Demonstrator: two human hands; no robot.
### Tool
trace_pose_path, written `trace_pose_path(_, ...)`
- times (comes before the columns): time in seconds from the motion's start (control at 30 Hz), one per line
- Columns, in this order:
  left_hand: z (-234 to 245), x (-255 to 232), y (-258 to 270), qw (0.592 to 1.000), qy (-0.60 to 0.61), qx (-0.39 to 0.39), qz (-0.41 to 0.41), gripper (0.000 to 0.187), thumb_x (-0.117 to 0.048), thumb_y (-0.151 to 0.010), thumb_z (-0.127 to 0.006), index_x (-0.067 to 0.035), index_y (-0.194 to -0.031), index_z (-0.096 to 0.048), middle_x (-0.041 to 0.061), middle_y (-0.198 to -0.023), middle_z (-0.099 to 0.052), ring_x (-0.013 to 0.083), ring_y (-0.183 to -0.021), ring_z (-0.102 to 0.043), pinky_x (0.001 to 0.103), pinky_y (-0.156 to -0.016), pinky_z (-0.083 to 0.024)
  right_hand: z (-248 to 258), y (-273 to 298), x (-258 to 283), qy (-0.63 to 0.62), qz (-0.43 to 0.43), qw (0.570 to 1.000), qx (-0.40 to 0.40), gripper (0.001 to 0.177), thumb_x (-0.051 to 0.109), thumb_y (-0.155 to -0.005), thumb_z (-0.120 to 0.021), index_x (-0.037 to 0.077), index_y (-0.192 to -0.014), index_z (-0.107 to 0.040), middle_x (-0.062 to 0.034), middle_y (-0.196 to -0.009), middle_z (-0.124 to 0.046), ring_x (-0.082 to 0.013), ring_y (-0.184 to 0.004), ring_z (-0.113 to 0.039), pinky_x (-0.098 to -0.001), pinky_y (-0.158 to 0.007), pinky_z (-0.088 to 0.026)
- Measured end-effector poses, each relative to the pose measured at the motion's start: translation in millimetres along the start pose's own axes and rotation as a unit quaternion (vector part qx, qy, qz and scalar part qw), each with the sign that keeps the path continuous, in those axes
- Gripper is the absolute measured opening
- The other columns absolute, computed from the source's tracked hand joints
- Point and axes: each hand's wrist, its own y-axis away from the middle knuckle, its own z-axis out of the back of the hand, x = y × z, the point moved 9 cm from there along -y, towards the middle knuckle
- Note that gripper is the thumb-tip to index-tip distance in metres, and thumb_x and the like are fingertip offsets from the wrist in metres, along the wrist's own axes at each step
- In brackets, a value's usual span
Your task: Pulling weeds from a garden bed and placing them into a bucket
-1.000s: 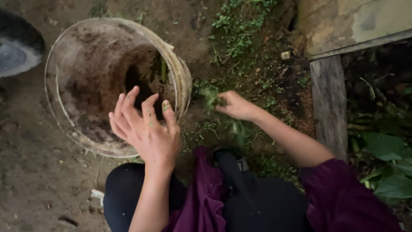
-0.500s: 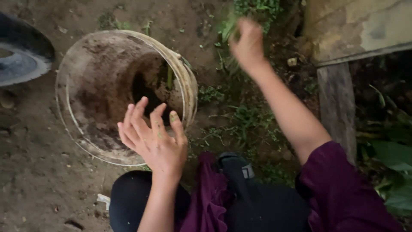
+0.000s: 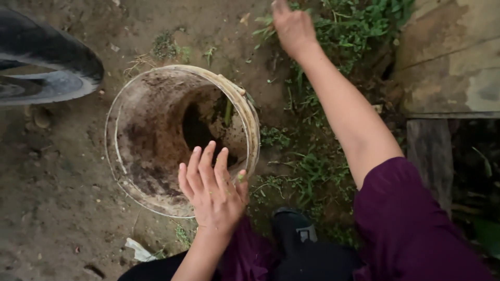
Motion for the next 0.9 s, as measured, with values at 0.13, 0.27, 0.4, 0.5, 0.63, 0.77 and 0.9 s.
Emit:
trace_pose_path(0.13,-1,-2,-1,1.000,-0.014,0.001,-0.010,0.048,-0.043,-0.110,-0.034,-0.010,-0.129,-0.062,0.017,-0.140,-0.062,0.0383,-0.132,-0.057,0.055,-0.115,-0.033,-17,4,-7,0.032,-0.051,0.997,0.048,0.050,0.025,-0.084,-0.079,0.008,-0.128,-0.061,-0.0097,-0.116,-0.067,-0.0196,-0.066,-0.072,-0.0294,-0.052,-0.055)
trace_pose_path(0.27,-3,-5,0,0.999,-0.018,0.001,-0.026,0.051,-0.046,-0.108,-0.034,-0.009,-0.128,-0.063,0.017,-0.140,-0.062,0.0386,-0.132,-0.058,0.055,-0.114,-0.035,-49,5,0,0.078,-0.056,0.990,0.106,0.047,0.012,-0.094,-0.070,-0.008,-0.135,-0.062,-0.0279,-0.134,-0.060,-0.0179,-0.055,-0.051,-0.0295,-0.043,-0.034)
trace_pose_path(0.4,-6,-6,1,0.999,-0.014,0.018,-0.035,0.053,-0.048,-0.107,-0.035,-0.008,-0.129,-0.062,0.017,-0.143,-0.060,0.0390,-0.135,-0.054,0.057,-0.115,-0.034,-74,0,4,0.116,-0.096,0.987,0.059,0.041,0.013,-0.084,-0.068,-0.005,-0.120,-0.068,-0.0217,-0.113,-0.069,-0.0153,-0.056,-0.058,-0.0288,-0.041,-0.036)
trace_pose_path(0.5,-9,-8,5,0.998,-0.018,0.022,-0.056,0.054,-0.051,-0.104,-0.045,-0.007,-0.132,-0.059,0.017,-0.144,-0.059,0.0388,-0.136,-0.053,0.057,-0.117,-0.033,-66,-3,1,0.118,-0.068,0.989,0.054,0.007,0.015,-0.079,-0.067,0.016,-0.086,-0.069,-0.0010,-0.079,-0.060,-0.0129,-0.056,-0.059,-0.0299,-0.039,-0.043)
trace_pose_path(0.63,-6,-14,1,0.995,-0.050,0.010,-0.080,0.064,-0.061,-0.100,-0.054,-0.005,-0.129,-0.063,0.017,-0.139,-0.063,0.0369,-0.133,-0.056,0.057,-0.115,-0.035,-25,18,-2,0.023,-0.017,0.994,0.107,0.014,0.018,-0.093,-0.067,0.008,-0.101,-0.072,-0.0065,-0.091,-0.067,-0.0184,-0.069,-0.065,-0.0293,-0.050,-0.052)
trace_pose_path(0.77,-15,-19,4,0.991,-0.044,0.047,-0.118,0.052,-0.055,-0.096,-0.071,-0.006,-0.110,-0.062,0.011,-0.121,-0.067,0.0336,-0.128,-0.059,0.058,-0.113,-0.037,83,62,7,-0.126,0.010,0.985,0.115,0.017,0.000,-0.084,-0.064,0.011,-0.097,-0.065,-0.0047,-0.082,-0.066,-0.0154,-0.065,-0.068,-0.0286,-0.050,-0.055)
trace_pose_path(0.9,-47,-10,14,0.984,-0.013,0.123,-0.131,0.045,-0.048,-0.087,-0.076,-0.005,-0.098,-0.065,0.008,-0.089,-0.072,0.0254,-0.119,-0.064,0.058,-0.115,-0.034,100,171,29,-0.214,-0.015,0.971,0.103,0.016,0.017,-0.094,-0.062,0.016,-0.106,-0.072,-0.0036,-0.088,-0.068,-0.0246,-0.081,-0.077,-0.0375,-0.066,-0.064)
